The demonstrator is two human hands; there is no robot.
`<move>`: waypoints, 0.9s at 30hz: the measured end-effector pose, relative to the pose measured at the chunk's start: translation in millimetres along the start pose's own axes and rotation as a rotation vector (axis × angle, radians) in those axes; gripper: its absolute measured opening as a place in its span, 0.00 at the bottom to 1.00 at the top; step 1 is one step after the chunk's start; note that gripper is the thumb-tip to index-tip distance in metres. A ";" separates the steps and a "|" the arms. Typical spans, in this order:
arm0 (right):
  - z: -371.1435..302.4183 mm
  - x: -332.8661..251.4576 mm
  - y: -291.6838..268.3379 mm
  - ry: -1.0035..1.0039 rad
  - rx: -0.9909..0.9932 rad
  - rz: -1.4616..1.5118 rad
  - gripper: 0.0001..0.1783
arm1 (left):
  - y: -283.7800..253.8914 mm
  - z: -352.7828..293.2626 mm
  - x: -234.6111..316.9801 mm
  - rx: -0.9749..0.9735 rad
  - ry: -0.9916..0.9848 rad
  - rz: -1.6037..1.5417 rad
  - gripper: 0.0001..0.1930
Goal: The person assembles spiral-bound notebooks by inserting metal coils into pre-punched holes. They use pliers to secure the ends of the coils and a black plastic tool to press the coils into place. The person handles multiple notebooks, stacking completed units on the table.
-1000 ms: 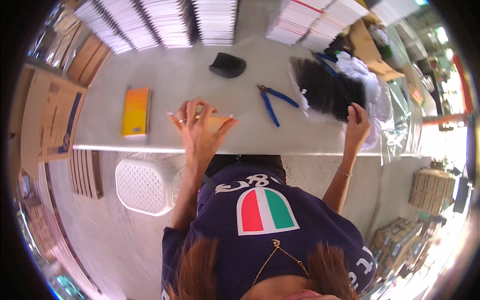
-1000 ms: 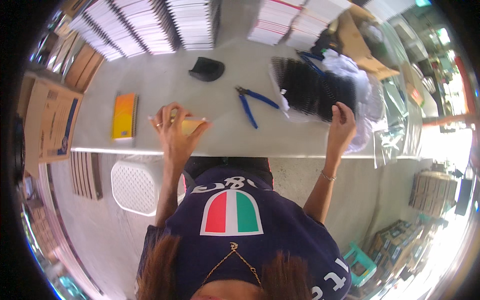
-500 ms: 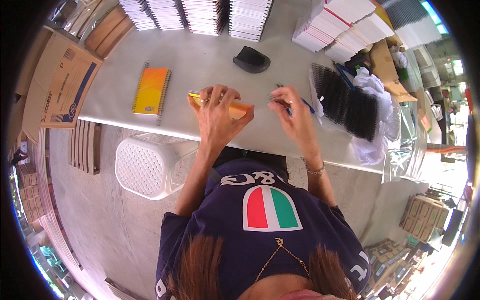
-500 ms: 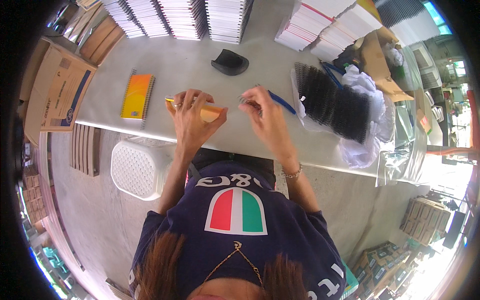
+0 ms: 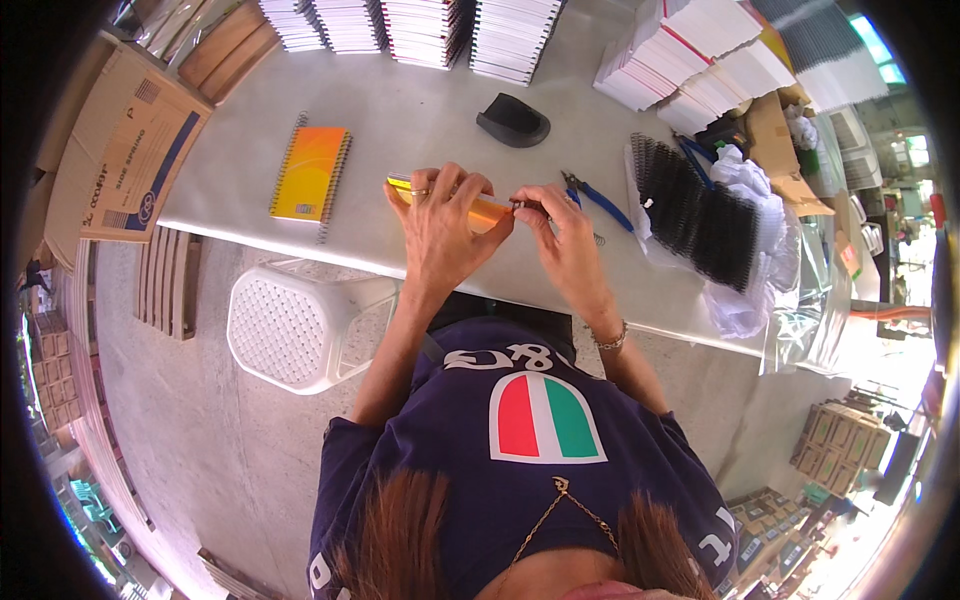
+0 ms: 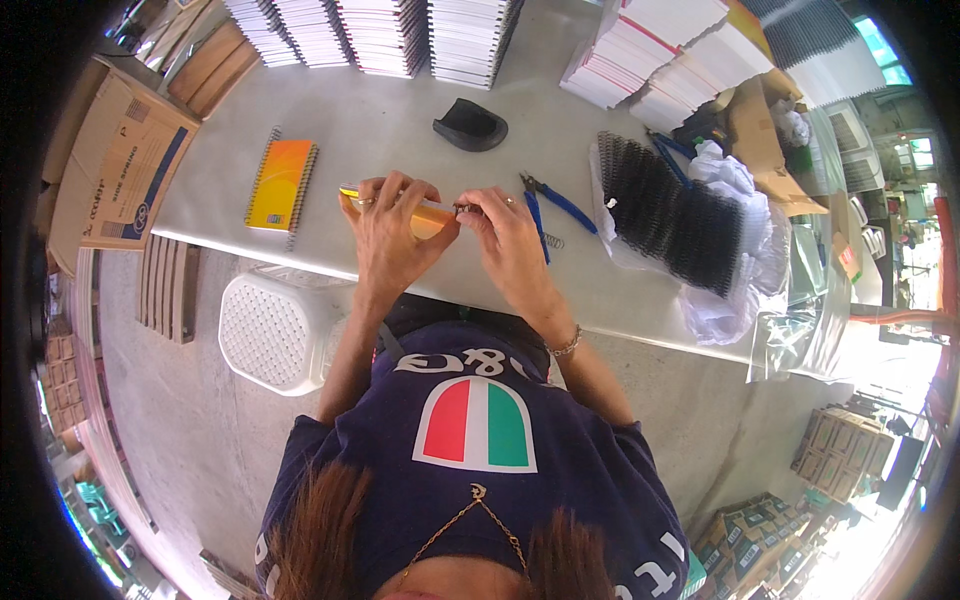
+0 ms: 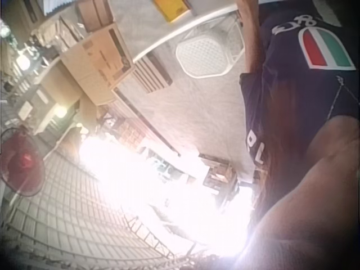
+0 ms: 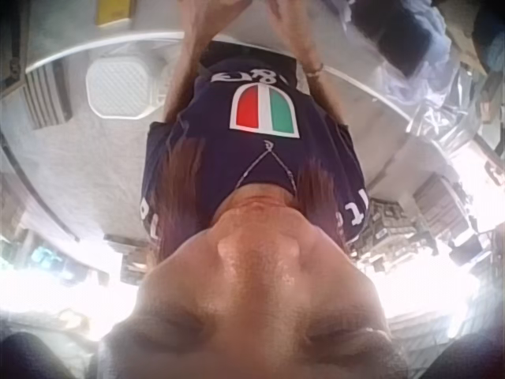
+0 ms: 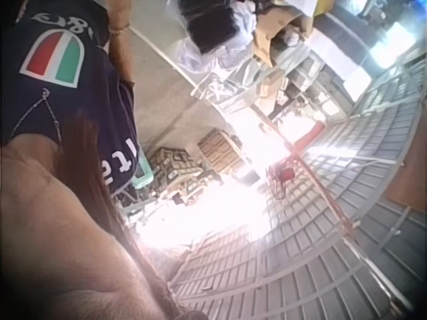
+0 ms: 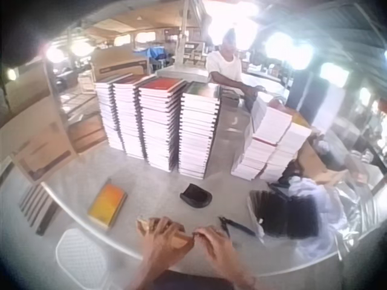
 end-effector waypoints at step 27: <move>15.9 -0.2 -1.9 -0.166 -0.027 -0.388 0.06 | -11.8 -4.1 -7.9 0.159 -0.113 -0.260 0.23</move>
Point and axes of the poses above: each hand's wrist, its own z-axis towards the middle knuckle, its own y-axis out of the palm, x = y × z, the point moved 1 cm from there along z, towards the middle knuckle, and after that the axes turned 4 degrees about -y, right-handed, at the moved point
